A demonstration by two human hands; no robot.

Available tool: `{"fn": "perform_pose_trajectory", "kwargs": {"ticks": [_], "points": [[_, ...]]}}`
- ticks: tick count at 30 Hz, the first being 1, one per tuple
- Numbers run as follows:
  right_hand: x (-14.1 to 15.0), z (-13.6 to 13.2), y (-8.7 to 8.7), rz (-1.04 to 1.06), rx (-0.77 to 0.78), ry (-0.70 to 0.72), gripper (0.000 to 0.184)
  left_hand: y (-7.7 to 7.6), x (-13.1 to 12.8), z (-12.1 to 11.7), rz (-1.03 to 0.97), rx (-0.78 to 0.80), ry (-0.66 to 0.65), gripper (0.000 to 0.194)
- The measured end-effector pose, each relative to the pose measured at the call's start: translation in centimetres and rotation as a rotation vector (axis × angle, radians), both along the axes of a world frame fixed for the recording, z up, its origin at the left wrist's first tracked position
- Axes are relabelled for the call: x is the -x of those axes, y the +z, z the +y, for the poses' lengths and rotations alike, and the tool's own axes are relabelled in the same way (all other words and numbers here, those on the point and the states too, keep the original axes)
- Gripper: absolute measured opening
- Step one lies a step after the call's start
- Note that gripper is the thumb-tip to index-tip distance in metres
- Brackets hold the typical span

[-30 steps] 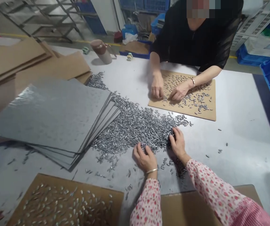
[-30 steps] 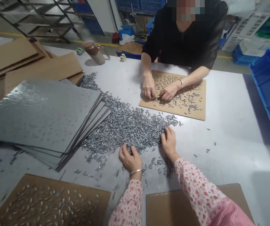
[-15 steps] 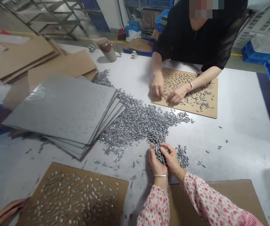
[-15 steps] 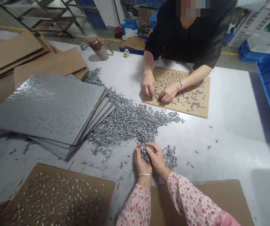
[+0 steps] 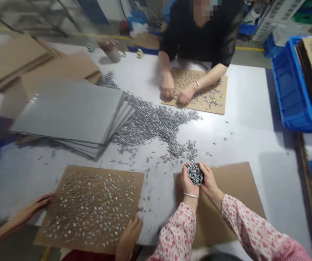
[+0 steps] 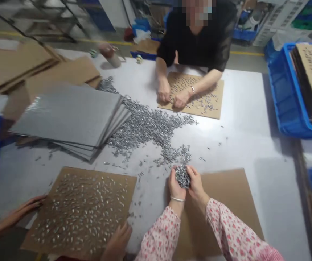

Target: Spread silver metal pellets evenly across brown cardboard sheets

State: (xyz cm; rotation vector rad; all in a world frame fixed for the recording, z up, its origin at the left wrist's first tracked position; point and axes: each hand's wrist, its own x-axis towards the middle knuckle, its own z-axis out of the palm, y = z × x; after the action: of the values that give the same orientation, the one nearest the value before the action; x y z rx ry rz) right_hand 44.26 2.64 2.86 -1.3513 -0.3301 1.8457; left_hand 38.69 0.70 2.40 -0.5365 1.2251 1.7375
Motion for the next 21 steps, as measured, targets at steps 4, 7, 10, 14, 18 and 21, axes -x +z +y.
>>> {"fn": "perform_pose_trajectory", "kwargs": {"ticks": [4,7,10,14,18,21], "points": [[-5.3,-2.8,0.2,-0.019,0.027,-0.116,0.026,-0.4,-4.4,-2.8,-0.246,-0.098,-0.058,0.028],[-8.7,-4.4,0.0,0.029,0.042,-0.109,0.028,-0.6,-7.0,-4.7,-0.346,-0.131,-0.091,0.033],[-11.8,-5.7,-0.2,0.123,0.063,-0.042,0.028,-0.9,-8.9,-6.5,-0.378,-0.116,-0.094,0.028],[-15.4,-6.6,0.1,0.235,0.129,-0.018,0.031,-1.5,-10.5,-8.6,-0.437,-0.113,-0.136,0.024],[-19.1,-6.3,1.3,0.277,0.137,0.038,0.036,-1.8,-11.1,-10.5,-0.43,-0.078,-0.153,0.019],[-21.9,-5.5,2.2,0.282,0.136,0.052,0.036,-1.5,-11.0,-12.0,-0.369,-0.065,-0.142,0.017]]}}
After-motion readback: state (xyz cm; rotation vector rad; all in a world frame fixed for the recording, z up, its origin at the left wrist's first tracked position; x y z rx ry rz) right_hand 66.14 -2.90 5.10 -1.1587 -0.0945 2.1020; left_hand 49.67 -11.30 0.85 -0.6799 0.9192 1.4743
